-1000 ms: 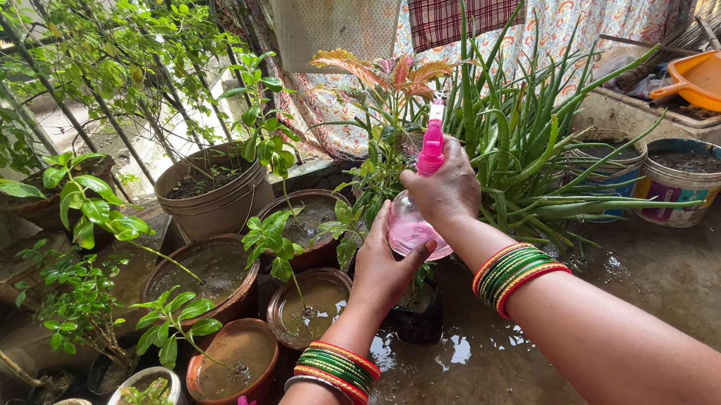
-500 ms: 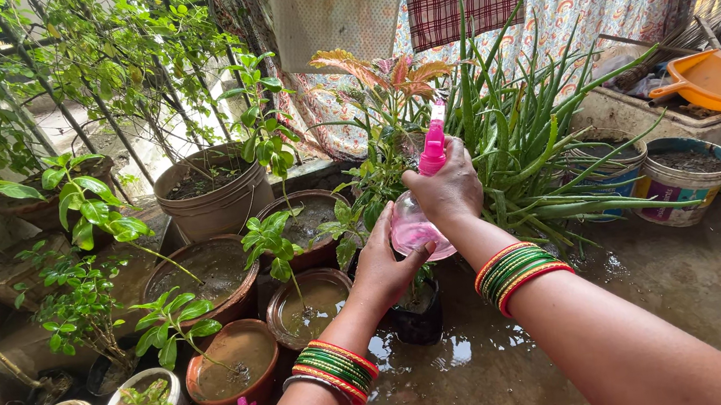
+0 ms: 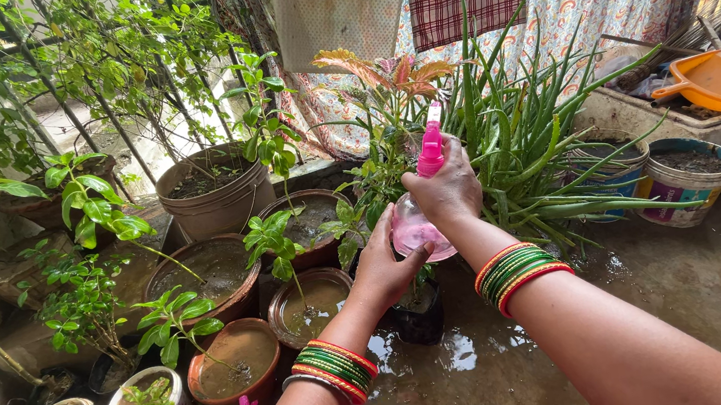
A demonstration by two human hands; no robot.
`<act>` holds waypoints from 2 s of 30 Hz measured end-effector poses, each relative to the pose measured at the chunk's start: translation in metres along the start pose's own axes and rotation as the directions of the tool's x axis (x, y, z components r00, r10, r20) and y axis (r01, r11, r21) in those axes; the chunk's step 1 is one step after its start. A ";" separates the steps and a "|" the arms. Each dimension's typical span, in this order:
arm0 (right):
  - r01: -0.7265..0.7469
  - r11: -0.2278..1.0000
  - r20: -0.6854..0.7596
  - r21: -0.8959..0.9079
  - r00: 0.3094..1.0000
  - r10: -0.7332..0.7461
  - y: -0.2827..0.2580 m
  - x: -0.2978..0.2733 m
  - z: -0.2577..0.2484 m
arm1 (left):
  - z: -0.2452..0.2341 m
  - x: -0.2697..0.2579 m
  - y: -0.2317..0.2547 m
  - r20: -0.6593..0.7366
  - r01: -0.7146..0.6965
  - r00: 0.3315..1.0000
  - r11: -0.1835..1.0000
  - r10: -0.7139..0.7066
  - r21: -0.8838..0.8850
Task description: The person uses a pink spray bottle to spray water onto various potted plants, including an aloe vera plant, while kneeling or sitting on the floor of a balcony.
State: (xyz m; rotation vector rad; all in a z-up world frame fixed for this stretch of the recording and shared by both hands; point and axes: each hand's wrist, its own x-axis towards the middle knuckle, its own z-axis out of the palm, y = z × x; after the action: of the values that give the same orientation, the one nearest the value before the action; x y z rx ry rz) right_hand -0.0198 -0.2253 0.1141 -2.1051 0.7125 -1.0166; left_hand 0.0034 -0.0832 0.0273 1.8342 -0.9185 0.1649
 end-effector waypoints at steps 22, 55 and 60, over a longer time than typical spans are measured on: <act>0.009 1.000 0.065 -0.022 0.998 -0.007 -0.009 -0.009 0.009 | -0.011 -0.002 -0.014 -0.001 0.007 1.000 0.998 -0.007 0.061; 0.125 0.983 0.165 0.134 0.975 -0.146 -0.063 -0.050 0.045 | -0.073 -0.027 -0.031 -0.113 0.141 0.985 0.984 -0.129 0.105; 0.172 0.975 0.147 0.141 0.970 -0.192 -0.076 -0.060 0.060 | -0.090 -0.032 -0.027 -0.131 0.223 0.969 0.970 -0.210 0.095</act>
State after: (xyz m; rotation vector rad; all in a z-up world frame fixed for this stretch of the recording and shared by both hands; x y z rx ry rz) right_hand 0.0097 -0.1154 0.1182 -2.1399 0.3697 -0.9492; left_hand 0.0246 0.0134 0.0328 1.9889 -0.6309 0.1896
